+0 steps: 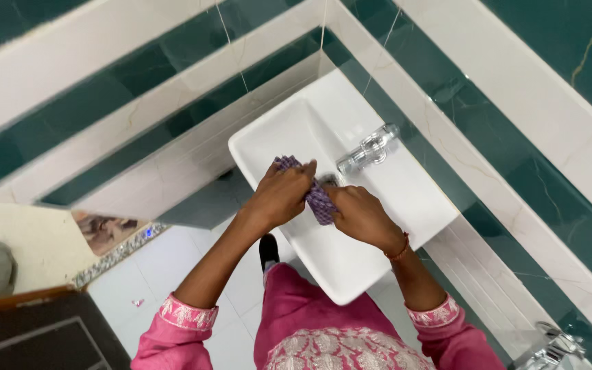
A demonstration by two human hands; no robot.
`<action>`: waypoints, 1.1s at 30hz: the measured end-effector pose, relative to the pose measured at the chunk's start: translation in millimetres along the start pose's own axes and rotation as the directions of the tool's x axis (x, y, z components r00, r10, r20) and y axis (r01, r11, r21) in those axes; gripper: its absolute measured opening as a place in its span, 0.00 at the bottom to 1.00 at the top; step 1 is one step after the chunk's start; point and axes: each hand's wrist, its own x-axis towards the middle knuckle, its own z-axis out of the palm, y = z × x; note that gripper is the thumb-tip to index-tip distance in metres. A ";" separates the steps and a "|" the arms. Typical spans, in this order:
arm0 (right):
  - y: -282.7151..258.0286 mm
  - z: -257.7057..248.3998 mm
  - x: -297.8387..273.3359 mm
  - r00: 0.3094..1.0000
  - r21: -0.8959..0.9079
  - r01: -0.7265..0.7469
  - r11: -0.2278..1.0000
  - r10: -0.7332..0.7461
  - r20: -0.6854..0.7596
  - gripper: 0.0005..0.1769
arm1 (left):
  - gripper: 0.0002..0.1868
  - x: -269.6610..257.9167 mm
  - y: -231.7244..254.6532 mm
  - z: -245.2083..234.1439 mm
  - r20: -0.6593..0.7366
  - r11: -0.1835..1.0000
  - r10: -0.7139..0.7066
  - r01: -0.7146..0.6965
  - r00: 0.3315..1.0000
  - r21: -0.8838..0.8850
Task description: The person wipes down the surfaces of two different sinks using a purple cloth, cleaning the basins and faucets.
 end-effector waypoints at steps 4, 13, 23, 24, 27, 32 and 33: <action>-55.8 -43.5 60.0 0.914 -0.140 -0.071 0.988 0.008 -0.405 0.27 | 0.44 46.2 -84.1 -24.9 -0.516 0.972 0.199 -0.236 0.833 -0.007; 14.2 66.6 207.9 0.608 0.029 -0.600 0.800 0.478 -0.634 0.46 | 0.46 242.1 -125.5 48.2 -0.109 0.928 0.370 -0.363 0.923 0.078; 57.1 118.0 237.8 0.311 0.162 -0.748 0.643 0.555 -0.772 0.46 | 0.41 297.1 -107.9 63.9 0.012 0.775 0.606 -0.594 0.795 0.215; 62.0 117.5 249.5 0.295 0.208 -0.719 0.664 0.561 -0.773 0.44 | 0.44 303.0 -108.7 57.1 0.073 0.792 0.562 -0.561 0.824 0.240; 79.0 97.4 279.9 0.287 0.279 -0.604 0.747 0.530 -0.798 0.41 | 0.41 317.1 -123.8 38.0 -0.042 0.854 0.500 -0.485 0.865 0.187; 59.3 75.0 313.3 0.444 0.308 -0.389 0.868 0.470 -0.763 0.45 | 0.46 325.0 -180.7 25.8 -0.157 0.942 0.335 -0.326 0.929 0.079; 54.7 76.7 306.9 0.456 0.288 -0.342 0.894 0.426 -0.782 0.46 | 0.46 320.7 -184.9 32.8 -0.202 0.948 0.317 -0.305 0.927 0.087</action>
